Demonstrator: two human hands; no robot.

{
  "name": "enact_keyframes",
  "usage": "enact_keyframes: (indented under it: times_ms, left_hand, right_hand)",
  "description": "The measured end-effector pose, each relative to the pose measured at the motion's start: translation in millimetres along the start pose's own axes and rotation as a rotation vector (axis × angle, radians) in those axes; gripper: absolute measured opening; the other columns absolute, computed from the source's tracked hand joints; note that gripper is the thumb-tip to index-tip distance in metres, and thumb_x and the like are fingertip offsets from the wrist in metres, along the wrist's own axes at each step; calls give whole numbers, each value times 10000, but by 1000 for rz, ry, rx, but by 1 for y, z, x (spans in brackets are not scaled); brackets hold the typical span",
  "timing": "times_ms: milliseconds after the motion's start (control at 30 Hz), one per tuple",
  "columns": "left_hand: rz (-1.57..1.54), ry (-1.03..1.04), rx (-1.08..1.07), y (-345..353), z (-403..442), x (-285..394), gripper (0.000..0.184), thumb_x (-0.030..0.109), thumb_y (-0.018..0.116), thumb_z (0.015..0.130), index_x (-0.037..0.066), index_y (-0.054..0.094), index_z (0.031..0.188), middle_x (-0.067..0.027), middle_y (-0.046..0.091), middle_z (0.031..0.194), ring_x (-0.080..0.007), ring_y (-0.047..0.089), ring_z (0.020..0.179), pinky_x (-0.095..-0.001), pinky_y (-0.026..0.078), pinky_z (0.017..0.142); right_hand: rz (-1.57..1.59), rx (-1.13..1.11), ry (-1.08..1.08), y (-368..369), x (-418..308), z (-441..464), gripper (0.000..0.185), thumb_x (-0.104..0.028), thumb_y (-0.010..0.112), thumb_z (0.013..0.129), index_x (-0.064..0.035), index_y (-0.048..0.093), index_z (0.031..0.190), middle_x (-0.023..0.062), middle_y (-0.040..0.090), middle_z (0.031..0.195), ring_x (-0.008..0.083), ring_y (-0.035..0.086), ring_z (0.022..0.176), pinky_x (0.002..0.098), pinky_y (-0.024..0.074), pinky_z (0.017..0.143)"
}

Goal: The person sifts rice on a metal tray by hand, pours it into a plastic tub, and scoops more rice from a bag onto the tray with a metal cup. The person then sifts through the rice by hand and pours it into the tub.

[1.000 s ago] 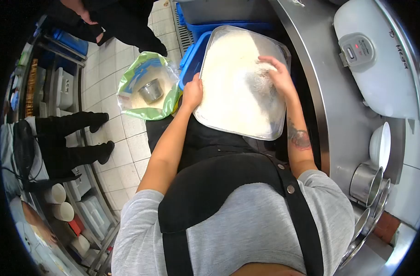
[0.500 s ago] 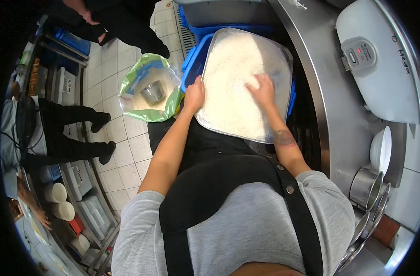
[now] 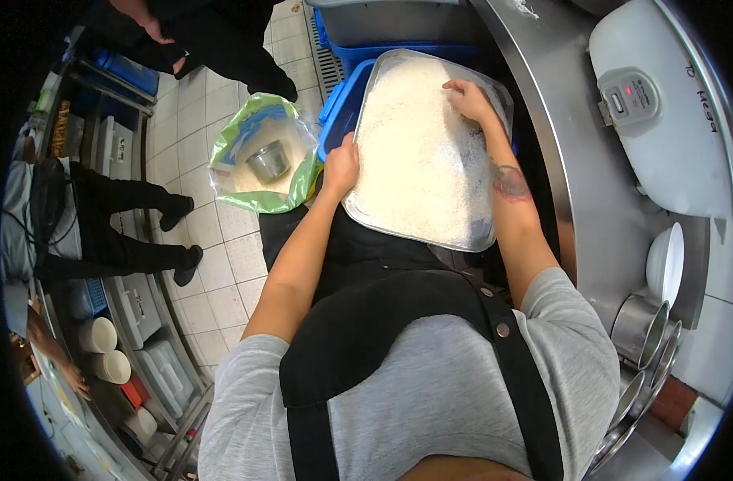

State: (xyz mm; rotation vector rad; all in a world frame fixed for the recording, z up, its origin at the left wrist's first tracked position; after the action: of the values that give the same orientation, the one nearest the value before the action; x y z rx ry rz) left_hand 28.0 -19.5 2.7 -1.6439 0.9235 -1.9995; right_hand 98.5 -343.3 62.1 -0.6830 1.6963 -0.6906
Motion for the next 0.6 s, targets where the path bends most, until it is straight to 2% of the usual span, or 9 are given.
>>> enact_keyframes:
  times_ms: [100, 133, 200, 300, 400, 500, 567, 600]
  left_hand:
    - [-6, -9, 3, -1, 1, -1, 309, 141, 468, 935, -2, 521, 1204, -290, 632, 790, -453, 624, 752, -543, 482, 701]
    - [-8, -15, 2, 0, 1, -1, 307, 139, 469, 935, 0, 522, 1203, -290, 631, 786, -453, 623, 750, -544, 481, 699]
    - [-16, -10, 9, -2, 0, 1, 303, 139, 470, 935, 1, 523, 1200, -289, 631, 784, -453, 622, 748, -545, 479, 699]
    - [-21, -4, 11, -5, -1, 4, 300, 137, 471, 934, 2, 524, 1196, -288, 631, 783, -453, 621, 746, -545, 476, 698]
    - [-19, 10, 21, -3, -1, 3, 297, 131, 472, 931, 2, 524, 1194, -287, 631, 783, -453, 621, 746, -545, 475, 698]
    - [1, 11, 16, -3, 0, 3, 295, 123, 475, 926, -3, 523, 1189, -288, 630, 781, -455, 620, 746, -546, 474, 696]
    - [9, 15, 24, -4, 0, 2, 292, 120, 477, 924, -7, 523, 1183, -289, 629, 779, -457, 619, 745, -547, 475, 693]
    - [6, 23, 31, -2, 1, 0, 290, 120, 477, 924, -8, 523, 1180, -290, 629, 778, -458, 619, 745, -548, 475, 691]
  right_hand:
    - [-233, 317, -260, 37, 0, -22, 562, -358, 746, 731, -122, 622, 1226, 195, 546, 1299, 323, 531, 1189, 404, 407, 1010]
    - [-310, 244, -93, 45, -16, -43, 715, -475, 767, 684, -154, 575, 1293, 181, 421, 1421, 360, 416, 1287, 432, 319, 1090]
    - [-394, 273, -88, 64, -38, -82, 567, -361, 772, 706, -141, 631, 1209, 180, 492, 1347, 359, 461, 1233, 439, 367, 1041]
    - [-257, 191, -200, 94, -30, -117, 387, -146, 748, 716, -103, 665, 1092, 127, 596, 1209, 300, 528, 1164, 419, 424, 957]
    - [-112, 99, -243, 91, -21, -130, 299, -19, 690, 702, -69, 676, 996, 101, 669, 996, 216, 633, 927, 368, 493, 784]
    - [63, 139, -12, 54, -15, -116, 244, -22, 657, 750, -64, 690, 987, 153, 664, 774, 205, 639, 663, 346, 519, 667]
    - [196, 331, -48, 22, -32, -110, 219, -22, 649, 764, -53, 694, 976, 117, 648, 659, 190, 632, 587, 329, 518, 601]
    - [233, 315, -8, 11, -39, -107, 223, -37, 663, 764, -55, 693, 984, 123, 659, 715, 204, 645, 649, 336, 521, 639]
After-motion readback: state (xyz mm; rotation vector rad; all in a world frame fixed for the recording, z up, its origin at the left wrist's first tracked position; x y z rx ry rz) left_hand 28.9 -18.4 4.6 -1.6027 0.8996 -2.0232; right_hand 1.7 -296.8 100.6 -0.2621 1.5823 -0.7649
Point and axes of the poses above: each hand's wrist, its own z-axis towards the middle knuckle, its own y-axis out of the palm, x = y × z, the point moved 3 cm from there along z, towards the middle knuckle
